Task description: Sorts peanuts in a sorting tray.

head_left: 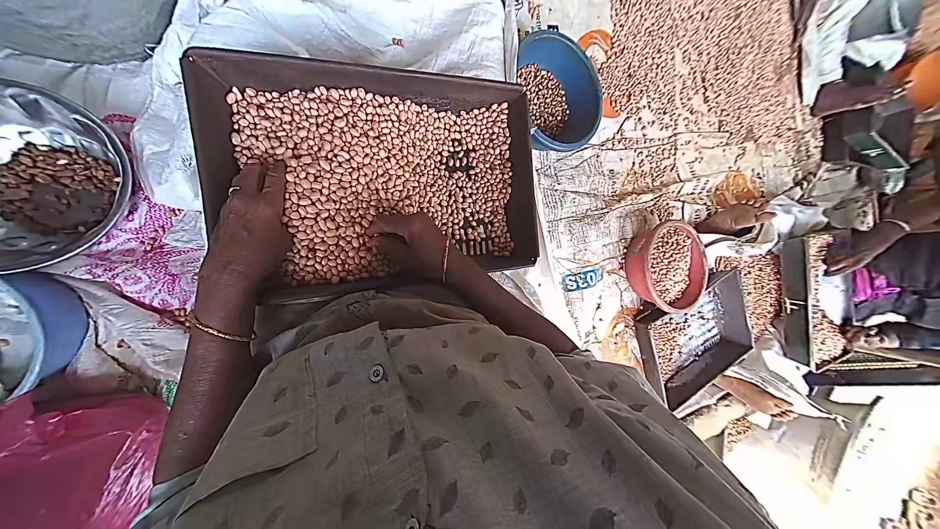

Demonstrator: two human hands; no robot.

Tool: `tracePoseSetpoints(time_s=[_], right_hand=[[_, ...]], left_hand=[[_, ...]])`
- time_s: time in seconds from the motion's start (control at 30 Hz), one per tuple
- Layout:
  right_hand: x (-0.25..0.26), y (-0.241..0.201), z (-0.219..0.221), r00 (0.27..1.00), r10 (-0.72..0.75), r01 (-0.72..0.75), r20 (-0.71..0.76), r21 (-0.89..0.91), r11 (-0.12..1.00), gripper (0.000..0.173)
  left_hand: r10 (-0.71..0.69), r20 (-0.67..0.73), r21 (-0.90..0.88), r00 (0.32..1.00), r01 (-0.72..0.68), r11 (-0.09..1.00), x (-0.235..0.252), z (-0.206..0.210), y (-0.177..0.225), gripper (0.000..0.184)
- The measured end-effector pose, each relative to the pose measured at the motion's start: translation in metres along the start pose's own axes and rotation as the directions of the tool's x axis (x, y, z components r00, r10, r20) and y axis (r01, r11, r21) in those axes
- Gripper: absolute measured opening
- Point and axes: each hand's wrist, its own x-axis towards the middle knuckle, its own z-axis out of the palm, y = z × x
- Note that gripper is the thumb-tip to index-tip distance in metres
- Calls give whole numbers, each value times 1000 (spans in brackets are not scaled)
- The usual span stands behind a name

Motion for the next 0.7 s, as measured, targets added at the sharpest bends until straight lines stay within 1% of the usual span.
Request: tracePoseSetpoints(time_s=[0.1,0.13,0.17,0.2,0.23,0.27,0.3,0.33,0.37,0.4,0.43,0.47,0.53,0.57,0.6,0.63,0.67,0.7], right_hand=[[-3,-4,-18,991,127,-132,38,165,977,22],[-4,-3,-28,988,150,-152,21,186,971,21],[-3,-1,-42,985,168,-161,-26,167,973,21],[-2,1,-62,976,187,-176,-115,102,979,20],[-1,3,-86,952,189,-198,-242,-14,980,20],[0,7,-114,910,156,-233,-385,-162,959,21],[1,11,-142,852,99,-288,-515,-303,908,24],[2,12,-170,798,78,-373,-597,-389,842,29],[1,11,-192,752,84,-446,-654,-411,795,36],[0,11,-207,714,101,-495,-693,-397,773,41],[-1,11,-214,693,117,-515,-712,-374,771,42],[-3,12,-213,695,140,-523,-705,-362,772,40],[-6,19,-193,751,185,-508,-634,-375,776,32],[-8,24,-178,781,252,-527,-571,-385,758,31],[-10,26,-162,794,359,-574,-491,-408,710,33],[-11,27,-145,773,481,-633,-413,-447,632,36],[-12,30,-128,742,561,-667,-367,-493,559,41],[-13,31,-111,717,606,-682,-345,-529,505,47]], left_hand=[[13,-23,1,1000,-13,1000,-2,6,-6,86],[12,-27,0,1000,-12,1000,-2,7,-7,85],[7,-30,0,1000,-7,1000,-1,7,-6,85],[-1,-31,-1,1000,1,1000,-1,7,-6,84],[-5,-32,5,999,6,1000,0,7,-5,84],[-5,-34,14,999,6,1000,0,6,-4,83],[-1,-36,18,999,1,1000,0,6,-4,84],[5,-38,15,999,-4,1000,0,6,-4,86],[8,-40,17,999,-8,1000,1,6,-4,88],[5,-38,18,999,-5,1000,1,6,-5,89],[-1,-36,18,999,2,1000,2,7,-6,89],[-7,-33,17,999,7,1000,3,7,-7,90],[-4,-30,25,1000,5,1000,3,7,-6,90],[-3,-28,29,1000,4,1000,3,7,-6,90],[-5,-24,32,1000,6,999,3,6,-6,90],[-10,-20,34,1000,11,999,3,6,-5,90],[-14,-18,36,1000,15,999,2,6,-5,91],[-14,-17,36,1000,14,999,2,5,-3,90]])
